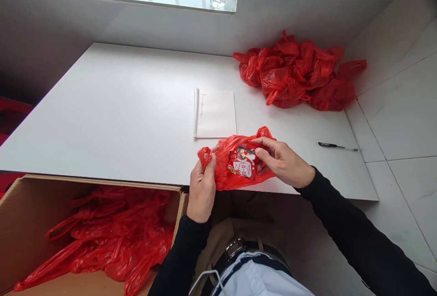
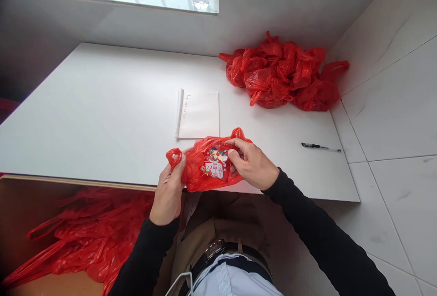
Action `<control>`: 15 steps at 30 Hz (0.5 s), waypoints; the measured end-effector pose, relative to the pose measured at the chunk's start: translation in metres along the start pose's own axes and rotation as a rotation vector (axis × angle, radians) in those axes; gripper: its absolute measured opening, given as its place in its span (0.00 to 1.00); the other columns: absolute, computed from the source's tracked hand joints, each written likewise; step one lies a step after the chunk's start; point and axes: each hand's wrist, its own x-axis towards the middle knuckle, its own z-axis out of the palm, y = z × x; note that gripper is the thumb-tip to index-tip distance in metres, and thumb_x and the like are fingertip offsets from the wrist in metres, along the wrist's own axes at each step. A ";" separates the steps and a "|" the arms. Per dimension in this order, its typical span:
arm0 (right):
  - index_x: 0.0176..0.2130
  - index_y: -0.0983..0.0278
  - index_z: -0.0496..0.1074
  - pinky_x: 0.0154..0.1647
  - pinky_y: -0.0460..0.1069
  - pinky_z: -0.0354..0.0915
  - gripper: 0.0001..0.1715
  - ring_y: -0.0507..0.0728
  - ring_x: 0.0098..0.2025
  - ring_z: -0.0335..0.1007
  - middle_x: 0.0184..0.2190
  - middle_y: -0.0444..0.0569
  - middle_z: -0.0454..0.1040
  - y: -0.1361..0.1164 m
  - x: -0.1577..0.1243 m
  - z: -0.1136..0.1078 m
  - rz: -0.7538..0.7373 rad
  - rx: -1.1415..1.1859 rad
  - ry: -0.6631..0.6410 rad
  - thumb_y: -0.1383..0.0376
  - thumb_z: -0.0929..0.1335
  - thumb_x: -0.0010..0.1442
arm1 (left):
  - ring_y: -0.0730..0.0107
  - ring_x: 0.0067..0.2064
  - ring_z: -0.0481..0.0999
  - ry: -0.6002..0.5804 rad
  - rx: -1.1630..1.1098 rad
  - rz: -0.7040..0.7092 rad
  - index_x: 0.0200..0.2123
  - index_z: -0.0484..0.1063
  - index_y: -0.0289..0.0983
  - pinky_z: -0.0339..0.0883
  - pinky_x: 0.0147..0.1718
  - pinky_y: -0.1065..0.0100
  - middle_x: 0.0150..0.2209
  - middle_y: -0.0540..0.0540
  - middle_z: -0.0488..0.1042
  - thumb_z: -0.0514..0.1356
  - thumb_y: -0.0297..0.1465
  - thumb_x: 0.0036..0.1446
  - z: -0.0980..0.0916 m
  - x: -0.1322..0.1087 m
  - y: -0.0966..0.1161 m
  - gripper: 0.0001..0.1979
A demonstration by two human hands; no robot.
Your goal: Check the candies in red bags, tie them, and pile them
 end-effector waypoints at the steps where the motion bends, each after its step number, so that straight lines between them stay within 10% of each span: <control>1: 0.52 0.63 0.72 0.32 0.56 0.80 0.18 0.58 0.30 0.77 0.33 0.47 0.78 -0.001 0.000 0.000 0.037 0.092 -0.026 0.59 0.66 0.65 | 0.57 0.48 0.80 -0.031 0.008 -0.013 0.49 0.78 0.37 0.74 0.47 0.61 0.45 0.42 0.81 0.61 0.45 0.64 0.000 -0.001 0.000 0.19; 15: 0.55 0.60 0.68 0.44 0.59 0.81 0.26 0.61 0.46 0.80 0.49 0.49 0.78 0.000 -0.001 0.016 0.141 0.376 -0.239 0.55 0.73 0.61 | 0.58 0.41 0.79 -0.109 0.064 -0.026 0.40 0.77 0.35 0.73 0.44 0.61 0.39 0.44 0.81 0.70 0.40 0.54 -0.002 0.004 -0.004 0.16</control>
